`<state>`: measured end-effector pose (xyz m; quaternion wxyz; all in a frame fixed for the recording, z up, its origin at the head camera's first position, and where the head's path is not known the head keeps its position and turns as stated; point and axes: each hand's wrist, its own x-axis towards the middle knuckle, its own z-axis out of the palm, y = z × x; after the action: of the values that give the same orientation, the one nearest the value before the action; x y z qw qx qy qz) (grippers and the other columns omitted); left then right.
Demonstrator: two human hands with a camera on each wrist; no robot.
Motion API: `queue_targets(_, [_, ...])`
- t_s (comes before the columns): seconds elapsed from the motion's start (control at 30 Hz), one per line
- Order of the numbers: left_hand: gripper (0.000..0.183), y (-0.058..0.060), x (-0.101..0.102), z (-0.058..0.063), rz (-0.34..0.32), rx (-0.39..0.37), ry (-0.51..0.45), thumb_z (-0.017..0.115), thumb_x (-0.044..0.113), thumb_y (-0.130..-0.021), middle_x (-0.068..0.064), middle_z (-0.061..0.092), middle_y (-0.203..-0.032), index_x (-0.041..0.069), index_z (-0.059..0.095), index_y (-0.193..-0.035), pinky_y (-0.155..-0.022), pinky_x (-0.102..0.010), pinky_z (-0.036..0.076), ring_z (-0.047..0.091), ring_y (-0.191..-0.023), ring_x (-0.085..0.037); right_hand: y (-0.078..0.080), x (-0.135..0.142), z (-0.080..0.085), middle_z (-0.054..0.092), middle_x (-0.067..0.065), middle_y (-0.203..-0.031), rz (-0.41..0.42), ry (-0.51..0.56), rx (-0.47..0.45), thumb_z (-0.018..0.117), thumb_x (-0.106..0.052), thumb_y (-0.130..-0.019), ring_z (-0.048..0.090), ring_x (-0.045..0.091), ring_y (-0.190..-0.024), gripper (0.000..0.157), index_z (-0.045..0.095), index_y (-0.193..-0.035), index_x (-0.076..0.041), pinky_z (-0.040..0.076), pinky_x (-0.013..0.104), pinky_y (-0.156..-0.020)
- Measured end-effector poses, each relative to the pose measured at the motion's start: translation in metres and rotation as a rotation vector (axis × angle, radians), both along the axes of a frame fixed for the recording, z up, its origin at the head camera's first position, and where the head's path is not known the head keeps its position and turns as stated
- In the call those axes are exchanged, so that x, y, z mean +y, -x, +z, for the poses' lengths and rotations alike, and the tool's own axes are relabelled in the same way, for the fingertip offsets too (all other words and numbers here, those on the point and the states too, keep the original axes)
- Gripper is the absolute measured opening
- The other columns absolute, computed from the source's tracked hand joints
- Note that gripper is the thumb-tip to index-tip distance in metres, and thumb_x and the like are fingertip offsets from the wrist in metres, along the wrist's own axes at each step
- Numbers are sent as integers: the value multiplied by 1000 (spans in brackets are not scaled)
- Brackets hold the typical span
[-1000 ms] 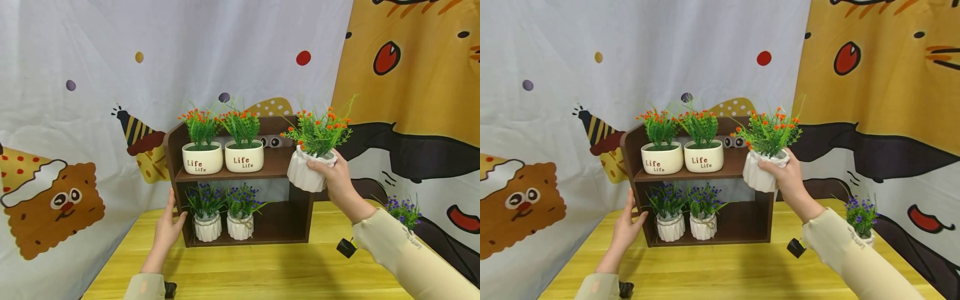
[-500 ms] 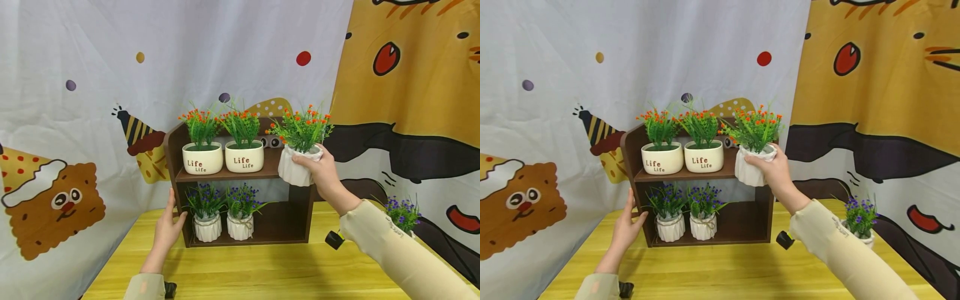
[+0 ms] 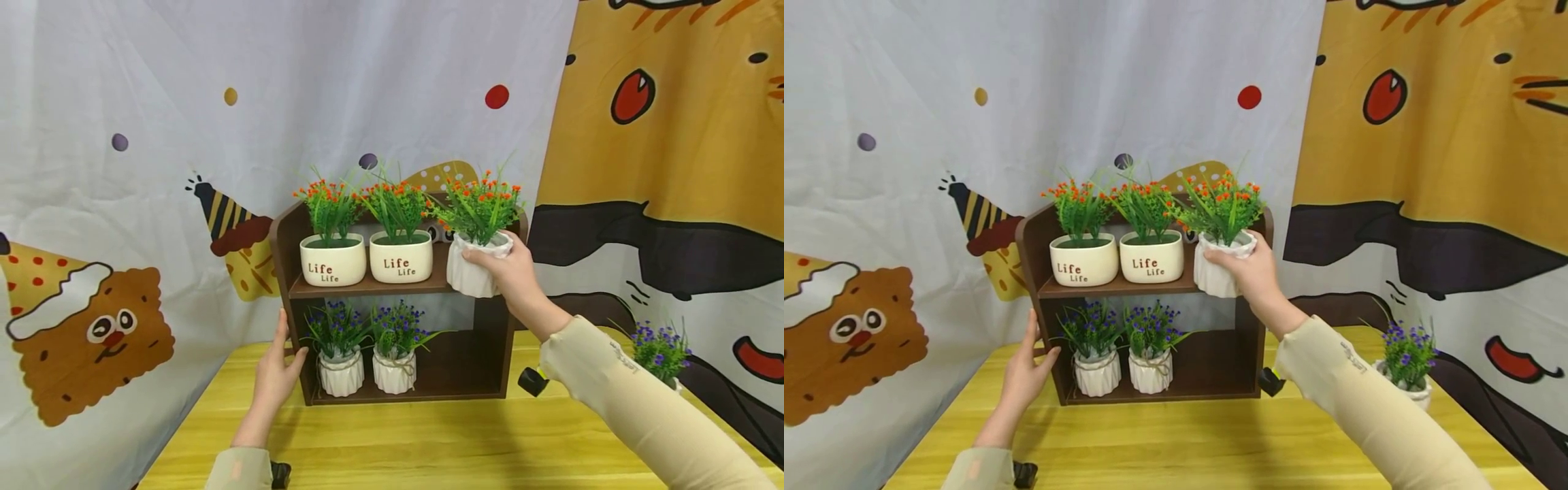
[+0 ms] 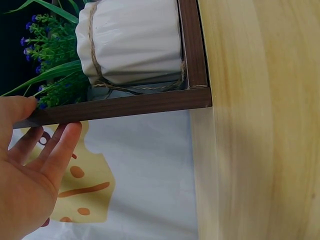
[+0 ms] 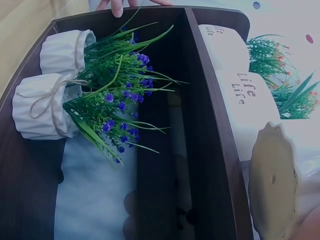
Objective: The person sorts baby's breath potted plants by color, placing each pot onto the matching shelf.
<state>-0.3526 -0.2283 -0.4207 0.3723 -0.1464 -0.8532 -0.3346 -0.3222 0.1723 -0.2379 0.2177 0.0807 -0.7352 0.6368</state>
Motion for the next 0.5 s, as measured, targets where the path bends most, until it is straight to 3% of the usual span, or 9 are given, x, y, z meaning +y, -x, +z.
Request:
queue_targets(0.27, [91, 0, 0, 0, 0, -10, -1, 70, 3, -88, -27, 48, -138, 16, 13, -158, -62, -55, 49, 64, -87, -45, 18, -4, 0, 47, 13, -131, -57, 7, -23, 80, -31, -80, 51, 23, -110, 82, 35, -143, -3, 46, 34, -91])
queue_targets(0.5, [93, -1, 1, 0, -1, 0, -3, 71, 3, -87, -27, 50, -137, 18, 13, -158, -60, -54, 49, 65, -86, -43, 30, -7, -5, 48, 12, -128, -86, 24, -32, 80, -30, -80, 51, 22, -109, 81, 35, -141, -2, 45, 33, -91])
